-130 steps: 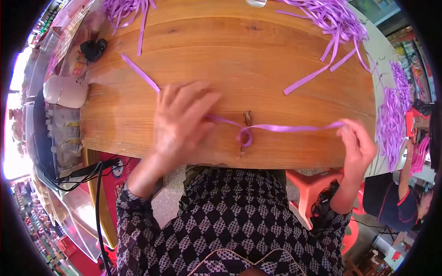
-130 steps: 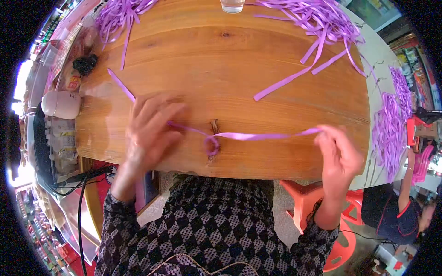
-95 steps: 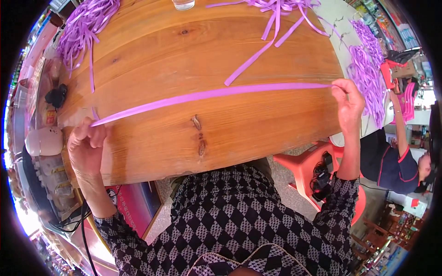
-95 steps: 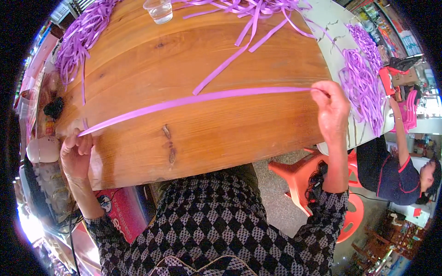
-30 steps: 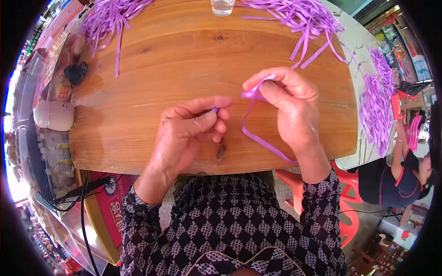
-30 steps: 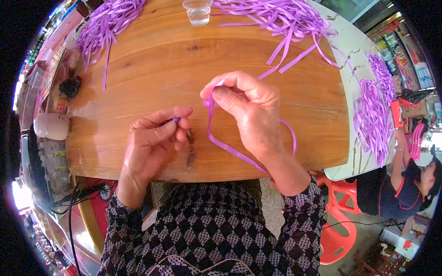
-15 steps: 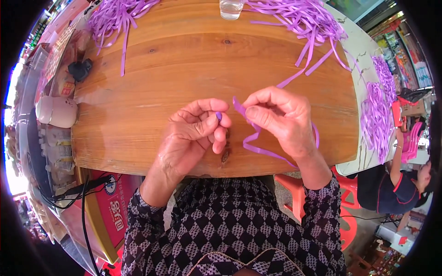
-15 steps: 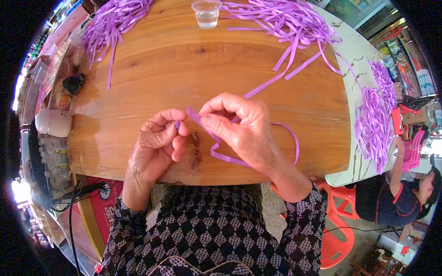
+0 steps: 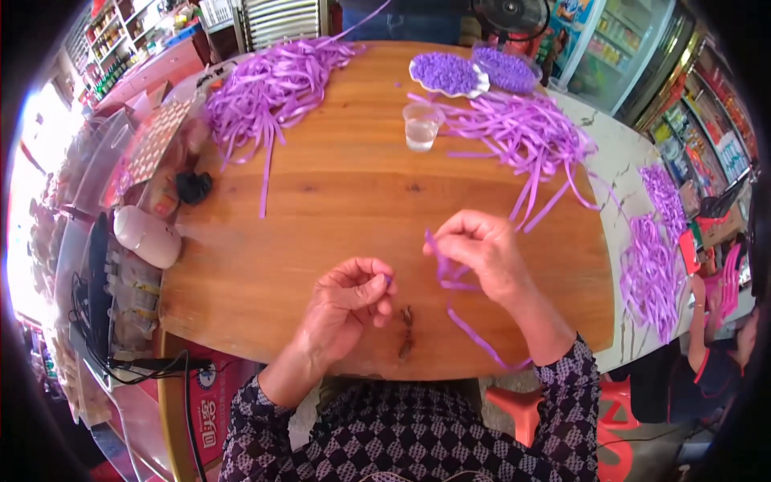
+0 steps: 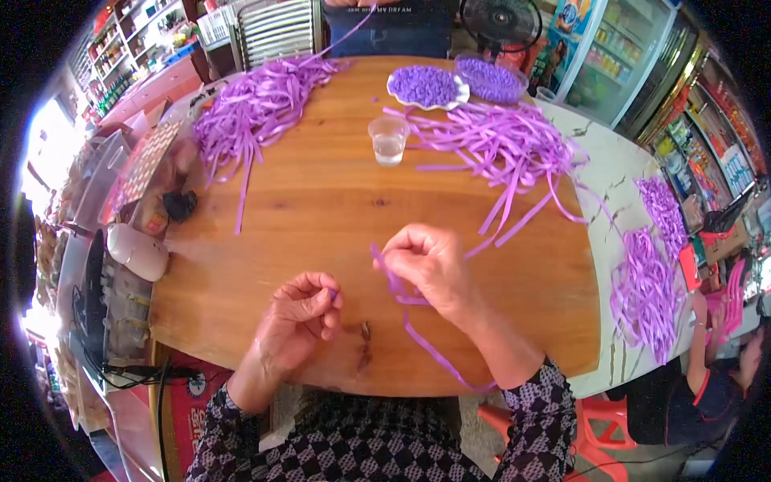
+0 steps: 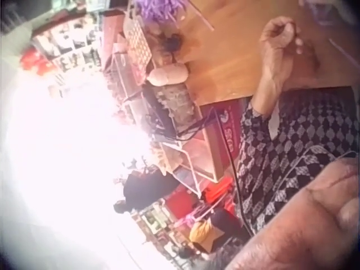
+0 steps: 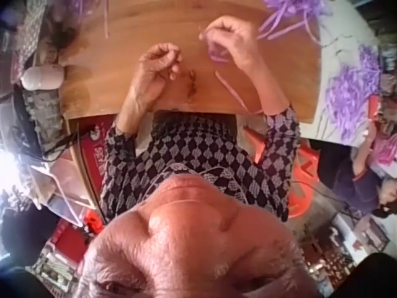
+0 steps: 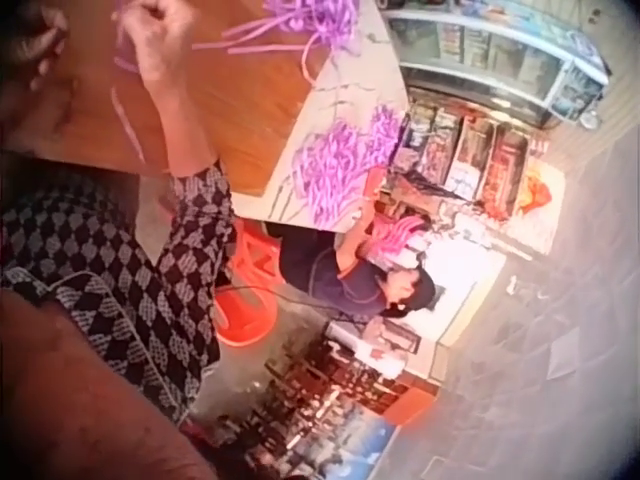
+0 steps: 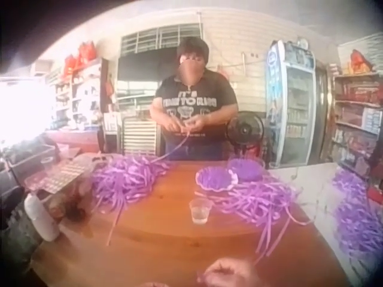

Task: The person ties a series of knots in a purple ribbon by hand, pulling the ribbon through loops to create small segments. They repeat this process along the length of the ribbon, occasionally stretching it out on the table to check the spacing.

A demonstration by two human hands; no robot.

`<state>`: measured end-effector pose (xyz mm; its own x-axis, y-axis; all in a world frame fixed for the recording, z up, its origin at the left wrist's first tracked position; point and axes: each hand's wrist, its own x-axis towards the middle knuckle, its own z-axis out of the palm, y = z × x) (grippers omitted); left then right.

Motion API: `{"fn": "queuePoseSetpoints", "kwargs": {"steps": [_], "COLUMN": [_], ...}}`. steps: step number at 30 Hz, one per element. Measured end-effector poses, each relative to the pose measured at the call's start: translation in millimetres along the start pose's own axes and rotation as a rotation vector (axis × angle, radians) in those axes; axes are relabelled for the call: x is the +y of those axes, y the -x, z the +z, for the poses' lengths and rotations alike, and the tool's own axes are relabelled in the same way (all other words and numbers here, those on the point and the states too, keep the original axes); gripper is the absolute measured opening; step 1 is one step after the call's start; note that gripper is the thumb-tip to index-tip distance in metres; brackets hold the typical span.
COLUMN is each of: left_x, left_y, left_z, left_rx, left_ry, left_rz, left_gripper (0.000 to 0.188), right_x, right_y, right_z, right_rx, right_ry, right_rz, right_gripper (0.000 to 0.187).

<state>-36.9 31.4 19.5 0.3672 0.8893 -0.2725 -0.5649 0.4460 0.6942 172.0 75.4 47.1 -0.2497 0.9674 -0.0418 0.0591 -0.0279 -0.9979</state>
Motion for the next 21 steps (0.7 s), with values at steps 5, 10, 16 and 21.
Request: {"fn": "queuePoseSetpoints", "kwargs": {"steps": [5,10,16,21], "left_x": [-4,-6,12,18], "left_y": [0,-3,-12,-17], "left_z": [0,5,21,16], "left_rx": [0.055,0.112,0.184,0.088], "left_ry": [0.052,-0.054,-0.201,-0.224], "left_rz": [0.035,0.052,0.024,0.065], "left_gripper": [0.011,0.011,0.017,0.030], "right_x": [11,9,-7,5], "right_y": [2,10,-2,-8], "right_z": [12,17,20,26], "right_rx": [-0.142,-0.192,-0.114,-0.093], "right_ry": [-0.137,-0.162,-0.107,-0.088], "right_rz": [0.045,0.104,0.055,-0.001], "right_gripper": [0.008,0.010,0.013,0.013]}}
